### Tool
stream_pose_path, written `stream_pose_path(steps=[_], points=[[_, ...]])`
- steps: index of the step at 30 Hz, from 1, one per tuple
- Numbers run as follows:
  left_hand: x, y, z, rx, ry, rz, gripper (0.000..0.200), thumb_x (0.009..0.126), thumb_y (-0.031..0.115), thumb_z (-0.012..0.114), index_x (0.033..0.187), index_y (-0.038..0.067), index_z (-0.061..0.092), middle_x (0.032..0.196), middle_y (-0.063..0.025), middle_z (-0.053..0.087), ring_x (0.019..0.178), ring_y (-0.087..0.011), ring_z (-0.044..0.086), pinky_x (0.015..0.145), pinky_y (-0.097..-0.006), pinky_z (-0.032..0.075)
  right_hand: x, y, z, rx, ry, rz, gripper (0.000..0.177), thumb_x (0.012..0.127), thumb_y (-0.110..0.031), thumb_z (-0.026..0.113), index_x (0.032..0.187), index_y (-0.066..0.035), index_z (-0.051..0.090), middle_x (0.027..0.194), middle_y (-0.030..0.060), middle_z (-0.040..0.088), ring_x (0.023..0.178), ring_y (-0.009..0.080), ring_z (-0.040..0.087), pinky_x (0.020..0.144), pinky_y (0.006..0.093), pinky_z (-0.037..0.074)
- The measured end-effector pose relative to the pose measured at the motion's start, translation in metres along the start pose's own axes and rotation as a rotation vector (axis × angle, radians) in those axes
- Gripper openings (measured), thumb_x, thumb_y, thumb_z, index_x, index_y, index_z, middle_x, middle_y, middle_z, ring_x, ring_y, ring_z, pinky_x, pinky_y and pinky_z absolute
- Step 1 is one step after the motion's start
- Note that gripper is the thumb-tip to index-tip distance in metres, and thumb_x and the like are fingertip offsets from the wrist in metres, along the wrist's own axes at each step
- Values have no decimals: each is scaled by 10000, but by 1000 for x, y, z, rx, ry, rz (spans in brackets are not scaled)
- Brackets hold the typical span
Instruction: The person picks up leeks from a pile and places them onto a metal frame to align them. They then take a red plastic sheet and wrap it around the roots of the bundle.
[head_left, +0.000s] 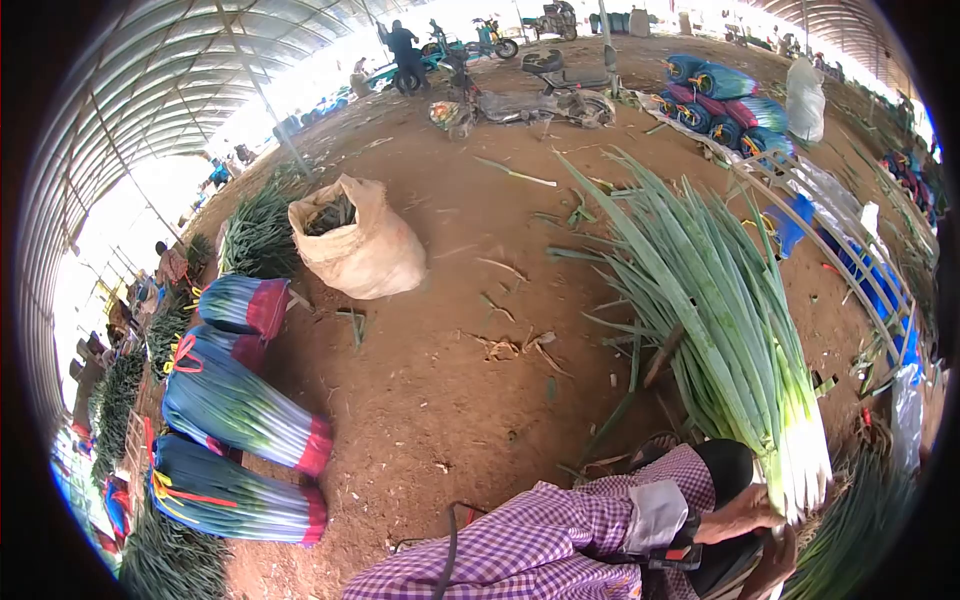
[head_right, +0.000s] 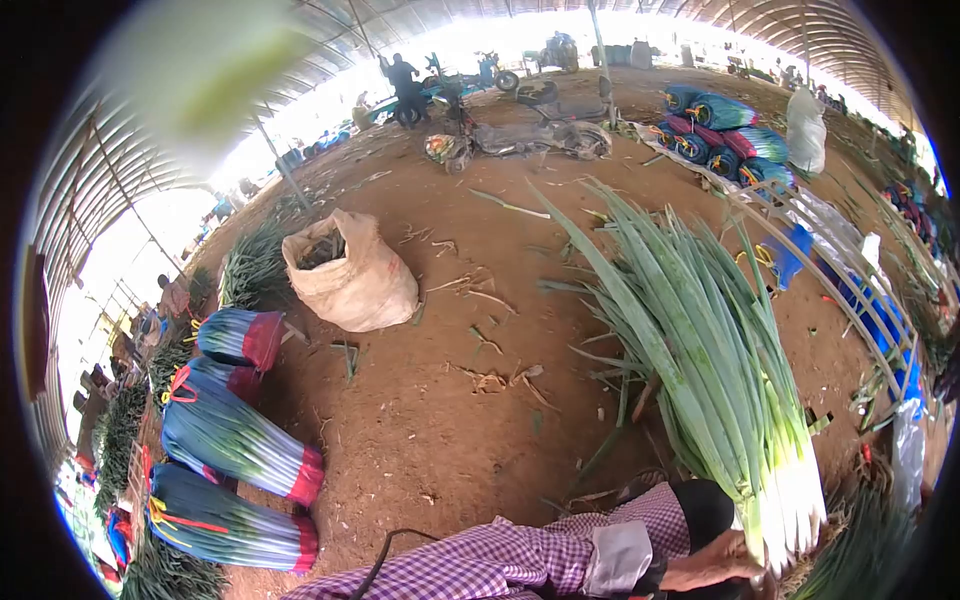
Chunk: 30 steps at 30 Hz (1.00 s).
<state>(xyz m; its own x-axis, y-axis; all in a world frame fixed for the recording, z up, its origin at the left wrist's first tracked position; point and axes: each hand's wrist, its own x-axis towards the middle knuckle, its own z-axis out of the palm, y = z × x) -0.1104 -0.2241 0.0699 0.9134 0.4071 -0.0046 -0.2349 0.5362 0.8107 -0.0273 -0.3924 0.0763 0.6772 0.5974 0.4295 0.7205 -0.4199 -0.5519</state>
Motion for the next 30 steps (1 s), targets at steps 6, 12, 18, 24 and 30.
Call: stream_pose_path(steps=[6,12,18,24,30], points=[[-42,45,18,-231,-153,210,244,864,50,716,1083,-13,630,916,-15,632,851,-117,598,793,-289,497,-17,22,6,54,109,92,228,882,-89,795,1059,37,725,988,183,736,881,340,697,792,425,559],[-17,-2,39,-193,-98,66,170,868,55,711,1019,18,641,873,10,614,823,-80,569,754,-273,469,-17,-31,-16,31,217,48,197,889,-68,768,1054,35,734,1009,170,741,878,316,707,769,410,567],[7,-64,42,-251,-197,-17,118,867,61,713,966,45,650,848,31,600,822,-47,545,739,-259,443,-27,-100,-25,93,199,-57,172,896,-46,742,1049,33,743,1030,158,747,875,293,717,747,396,574],[6,-43,19,-101,-158,-137,88,918,95,720,959,19,701,773,-6,667,623,-77,612,545,-235,488,-31,-150,-20,197,73,-161,156,902,-25,716,1043,30,752,1051,145,752,872,270,727,725,382,581],[21,225,-113,227,234,349,226,888,126,727,1070,7,664,897,-92,679,754,-185,645,719,-330,549,-52,-117,16,443,-79,-3,123,839,96,681,938,26,701,926,112,694,737,191,665,624,303,545]])
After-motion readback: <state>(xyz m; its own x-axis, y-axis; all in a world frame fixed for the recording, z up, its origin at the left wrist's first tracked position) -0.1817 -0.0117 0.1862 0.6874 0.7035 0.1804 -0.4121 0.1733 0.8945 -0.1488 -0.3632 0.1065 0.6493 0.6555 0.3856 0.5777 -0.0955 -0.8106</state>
